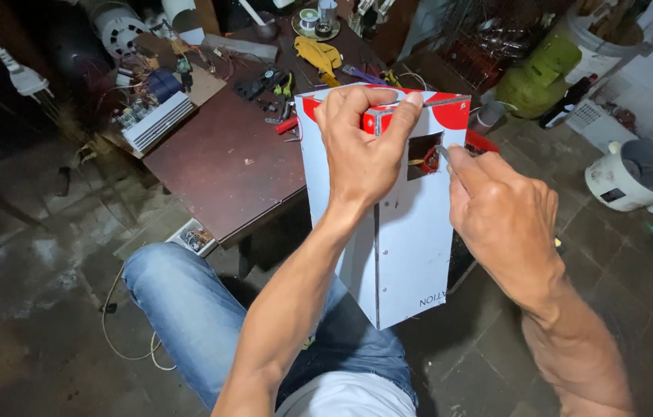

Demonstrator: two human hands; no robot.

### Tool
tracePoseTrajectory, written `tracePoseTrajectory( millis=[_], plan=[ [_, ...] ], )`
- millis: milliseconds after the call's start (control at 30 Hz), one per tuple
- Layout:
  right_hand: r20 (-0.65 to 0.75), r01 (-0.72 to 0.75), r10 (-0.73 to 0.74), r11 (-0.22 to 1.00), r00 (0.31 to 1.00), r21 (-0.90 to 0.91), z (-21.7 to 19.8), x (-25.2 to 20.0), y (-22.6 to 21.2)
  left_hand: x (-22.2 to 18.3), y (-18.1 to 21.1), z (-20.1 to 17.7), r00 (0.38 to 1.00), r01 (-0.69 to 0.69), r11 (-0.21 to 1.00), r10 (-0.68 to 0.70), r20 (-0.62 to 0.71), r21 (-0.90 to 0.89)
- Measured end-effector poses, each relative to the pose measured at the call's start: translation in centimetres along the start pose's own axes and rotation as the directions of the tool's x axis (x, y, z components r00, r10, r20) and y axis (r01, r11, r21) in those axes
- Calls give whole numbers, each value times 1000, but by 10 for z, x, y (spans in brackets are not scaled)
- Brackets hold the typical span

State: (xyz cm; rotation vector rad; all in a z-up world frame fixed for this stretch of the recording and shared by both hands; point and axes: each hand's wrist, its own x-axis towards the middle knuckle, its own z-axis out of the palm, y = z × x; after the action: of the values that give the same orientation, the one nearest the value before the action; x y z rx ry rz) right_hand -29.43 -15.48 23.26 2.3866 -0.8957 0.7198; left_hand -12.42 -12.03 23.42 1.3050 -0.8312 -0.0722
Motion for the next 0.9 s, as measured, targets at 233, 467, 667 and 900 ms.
tracePoseTrajectory(
  millis=[233,467,667,900],
  plan=[
    [30,-26,26,1000,999,-8,4,-8,-2,-2,0,2,999,38,999,-38,1,-8],
    [76,-70,74,996,994,-53,2,-13,-4,-4,-1,10,999,17,1000,-16,-36,9],
    [116,-59,66,996,991,-63,-2,-14,-7,-4,-3,12,998,4,1000,-3,-56,13],
    [130,-8,-9,991,991,132,-29,-3,-10,-6,-14,16,998,-37,990,31,-46,-137]
  ],
)
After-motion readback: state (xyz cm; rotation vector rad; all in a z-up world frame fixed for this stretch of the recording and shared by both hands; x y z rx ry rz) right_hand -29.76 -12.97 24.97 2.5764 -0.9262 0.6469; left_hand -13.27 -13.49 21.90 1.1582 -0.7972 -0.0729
